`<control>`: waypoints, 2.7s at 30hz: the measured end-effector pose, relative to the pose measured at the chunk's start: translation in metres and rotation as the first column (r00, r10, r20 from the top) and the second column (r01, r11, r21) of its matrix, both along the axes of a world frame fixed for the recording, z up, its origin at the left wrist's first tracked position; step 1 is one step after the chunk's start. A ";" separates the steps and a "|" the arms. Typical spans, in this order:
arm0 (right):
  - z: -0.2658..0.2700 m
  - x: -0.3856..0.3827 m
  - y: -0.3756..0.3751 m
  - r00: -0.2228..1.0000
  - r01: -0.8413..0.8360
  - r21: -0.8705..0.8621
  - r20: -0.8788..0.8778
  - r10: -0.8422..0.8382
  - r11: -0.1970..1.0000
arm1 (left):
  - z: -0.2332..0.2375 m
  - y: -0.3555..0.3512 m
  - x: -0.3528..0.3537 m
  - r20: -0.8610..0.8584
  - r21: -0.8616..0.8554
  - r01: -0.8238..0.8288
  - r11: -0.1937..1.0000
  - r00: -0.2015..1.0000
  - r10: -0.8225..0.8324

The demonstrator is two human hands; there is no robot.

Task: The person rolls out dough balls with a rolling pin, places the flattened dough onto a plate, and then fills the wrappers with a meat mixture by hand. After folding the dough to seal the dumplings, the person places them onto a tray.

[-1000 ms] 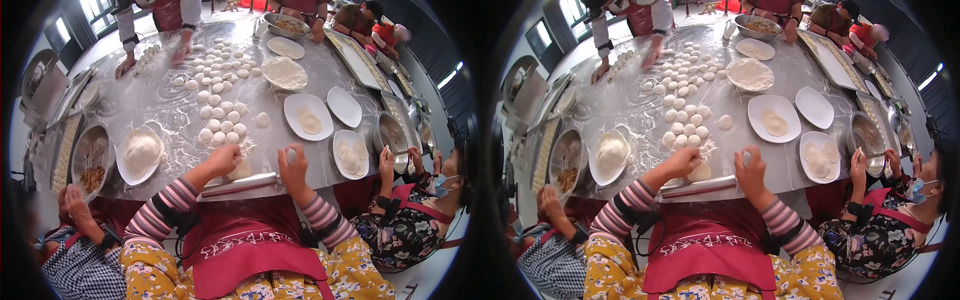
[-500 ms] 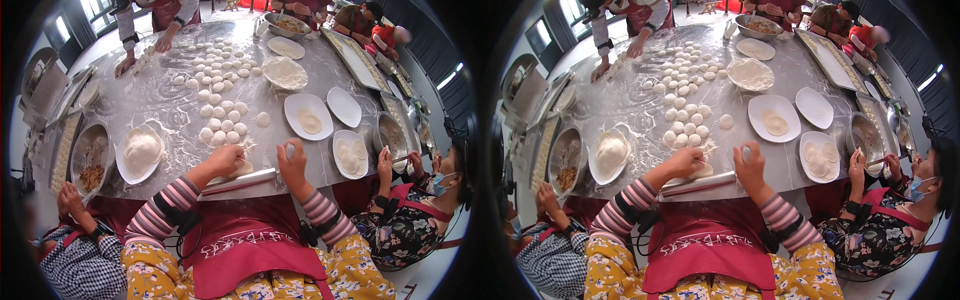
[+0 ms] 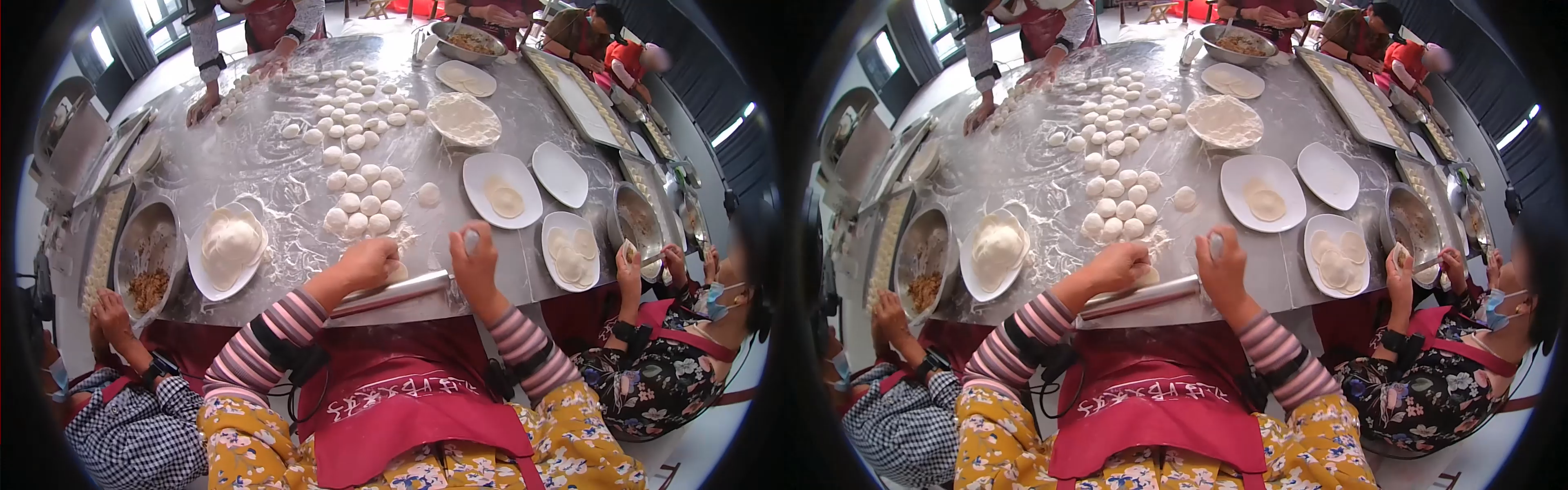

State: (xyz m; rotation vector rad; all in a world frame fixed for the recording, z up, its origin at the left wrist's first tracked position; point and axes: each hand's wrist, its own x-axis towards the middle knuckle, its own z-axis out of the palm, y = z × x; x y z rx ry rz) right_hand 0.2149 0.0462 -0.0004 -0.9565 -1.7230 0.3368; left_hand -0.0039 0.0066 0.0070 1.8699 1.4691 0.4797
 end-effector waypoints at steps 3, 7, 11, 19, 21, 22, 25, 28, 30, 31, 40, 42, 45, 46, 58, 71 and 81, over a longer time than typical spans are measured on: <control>-0.001 0.021 -0.042 0.998 0.024 -0.149 -0.060 -0.033 0.989 | -0.007 0.000 -0.015 0.095 -0.080 -0.057 0.995 0.993 0.064; -0.003 0.007 -0.016 0.999 0.026 -0.111 -0.031 -0.030 0.994 | -0.005 -0.007 -0.022 0.189 -0.092 -0.002 0.996 0.982 0.020; 0.000 -0.030 0.030 0.999 -0.003 -0.025 -0.035 0.002 1.000 | -0.007 -0.009 -0.019 0.094 -0.046 -0.061 0.997 0.993 0.065; 0.002 0.022 -0.040 0.997 -0.075 -0.073 -0.020 0.074 0.995 | 0.010 -0.004 -0.007 0.236 -0.159 0.016 0.987 0.971 0.022; 0.004 0.030 -0.053 0.997 -0.080 -0.068 -0.019 0.079 0.994 | 0.019 0.023 0.012 0.265 -0.137 0.059 0.989 0.964 -0.021; 0.005 0.031 -0.055 0.993 -0.112 -0.090 -0.049 0.108 0.990 | 0.025 0.039 0.026 0.301 -0.122 0.087 0.989 0.953 -0.047; 0.008 0.029 -0.050 0.983 -0.164 -0.107 -0.096 0.154 0.981 | 0.040 0.101 0.065 0.584 -0.184 0.016 0.983 0.806 0.096; 0.007 0.028 -0.046 0.974 -0.197 -0.113 -0.134 0.181 0.974 | 0.031 0.152 0.072 0.481 -0.146 -0.243 0.959 0.829 0.284; 0.006 0.028 -0.046 0.972 -0.206 -0.092 -0.131 0.193 0.974 | 0.013 0.156 0.063 0.137 0.108 -0.242 0.964 0.964 0.227; 0.006 0.028 -0.046 0.973 -0.202 -0.091 -0.134 0.189 0.975 | 0.005 0.156 0.059 -0.234 0.339 -0.144 0.930 0.944 0.231; 0.013 0.029 -0.047 0.978 -0.185 -0.121 -0.124 0.170 0.975 | 0.012 0.125 0.056 -0.177 0.128 -0.077 0.989 0.979 0.099; 0.018 0.030 -0.042 0.978 -0.182 0.001 -0.108 0.181 0.983 | 0.010 0.108 0.048 -0.061 0.092 -0.071 0.993 0.995 0.076; 0.025 0.028 -0.037 0.969 -0.214 0.039 -0.114 0.217 0.976 | 0.003 0.074 0.026 0.063 0.006 -0.041 0.999 0.997 0.041; 0.023 0.027 -0.039 0.969 -0.220 0.034 -0.109 0.222 0.975 | 0.003 0.063 0.019 0.073 -0.045 -0.023 0.999 0.997 0.027; 0.009 0.027 -0.040 0.978 -0.200 -0.156 -0.096 0.186 0.967 | 0.011 0.152 0.077 0.088 0.086 0.032 0.996 0.995 -0.039; 0.011 0.031 -0.043 0.922 -0.340 -0.148 -0.245 0.299 0.929 | 0.005 0.179 0.118 0.097 0.182 -0.131 0.975 0.989 0.115; 0.004 0.028 -0.043 0.946 -0.283 -0.143 -0.206 0.252 0.948 | 0.038 0.140 0.083 -0.104 0.164 -0.016 0.986 0.994 0.033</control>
